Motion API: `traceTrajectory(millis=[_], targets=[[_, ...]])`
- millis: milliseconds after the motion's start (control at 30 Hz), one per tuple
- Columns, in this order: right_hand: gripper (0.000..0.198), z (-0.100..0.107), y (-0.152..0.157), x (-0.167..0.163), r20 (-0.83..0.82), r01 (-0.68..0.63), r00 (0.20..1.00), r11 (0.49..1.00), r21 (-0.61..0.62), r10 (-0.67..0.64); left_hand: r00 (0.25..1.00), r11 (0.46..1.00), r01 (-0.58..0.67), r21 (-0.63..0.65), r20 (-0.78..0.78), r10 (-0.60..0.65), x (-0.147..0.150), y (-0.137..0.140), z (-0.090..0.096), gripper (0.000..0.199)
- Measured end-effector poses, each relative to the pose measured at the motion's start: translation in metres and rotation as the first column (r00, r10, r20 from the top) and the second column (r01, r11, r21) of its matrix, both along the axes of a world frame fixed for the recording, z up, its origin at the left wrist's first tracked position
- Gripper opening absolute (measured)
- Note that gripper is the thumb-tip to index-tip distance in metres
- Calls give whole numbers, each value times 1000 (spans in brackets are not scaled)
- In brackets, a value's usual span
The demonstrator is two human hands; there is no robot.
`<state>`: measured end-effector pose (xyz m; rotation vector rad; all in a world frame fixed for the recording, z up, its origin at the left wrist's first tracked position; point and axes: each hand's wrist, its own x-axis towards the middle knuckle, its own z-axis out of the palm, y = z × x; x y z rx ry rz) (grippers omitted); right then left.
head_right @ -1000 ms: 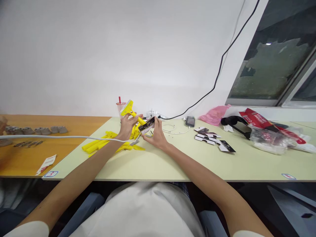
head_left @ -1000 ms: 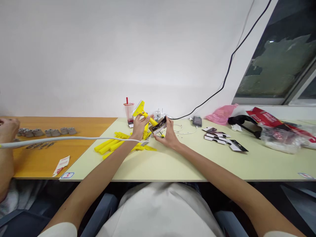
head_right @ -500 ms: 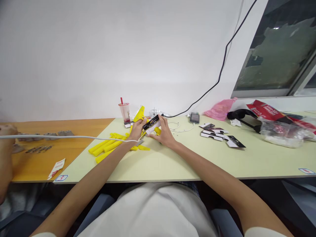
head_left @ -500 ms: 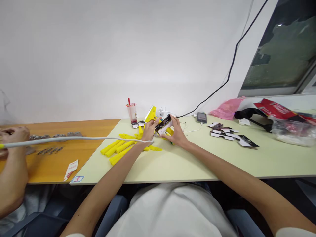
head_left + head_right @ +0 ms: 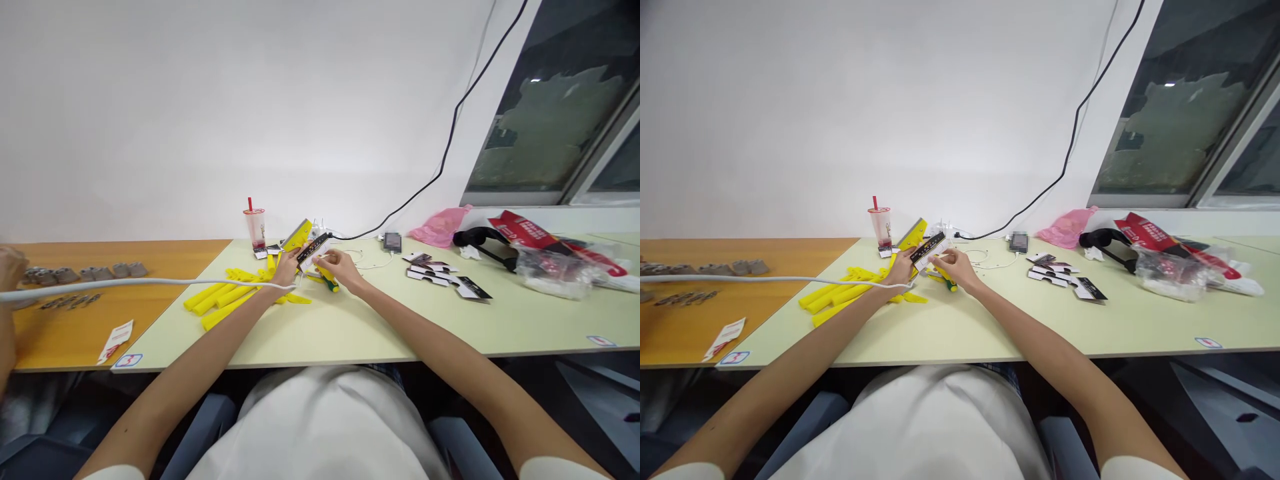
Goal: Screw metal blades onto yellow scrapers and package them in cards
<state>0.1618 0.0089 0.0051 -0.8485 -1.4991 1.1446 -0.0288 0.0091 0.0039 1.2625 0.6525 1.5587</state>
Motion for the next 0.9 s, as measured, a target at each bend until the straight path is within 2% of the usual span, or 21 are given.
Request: traceTrajectory(millis=[67, 133, 200, 333, 433, 533, 667, 767, 900], targets=[[59, 3, -7, 1, 21, -126, 992, 991, -36, 127, 999, 999, 19, 27, -27, -18, 1, -4, 3, 44], [59, 5, -13, -2, 5, -232, 973, 972, -32, 232, 999, 996, 36, 76, -43, -33, 1, -9, 8, 45], [61, 5, -16, -7, -53, -267, 962, 964, -6, 266, 1000, 992, 25, 125, -9, -24, 1, -13, 14, 48], [60, 4, -13, -17, -192, -222, 958, 975, -15, 215, 983, 986, -53, 157, 183, 23, -4, -12, 25, 51], [63, 0, -9, -15, -227, -182, 959, 982, -44, 168, 951, 988, -152, 38, 278, 136, -10, -6, 25, 57], [68, -2, -7, -9, -229, -146, 965, 987, -66, 128, 956, 989, -147, -29, 250, 150, -11, -2, 19, 56], [67, -1, -10, -4, -219, -129, 968, 991, -29, 120, 987, 998, -35, -60, 155, 44, -4, -7, 9, 69], [64, 1, -13, -5, -192, -131, 972, 991, 32, 135, 997, 998, 65, -27, 49, -64, 2, -13, 7, 65], [62, 2, -18, -10, -90, -151, 982, 978, 142, 165, 1000, 1000, 10, -4, 12, -10, 2, -16, 8, 59]])
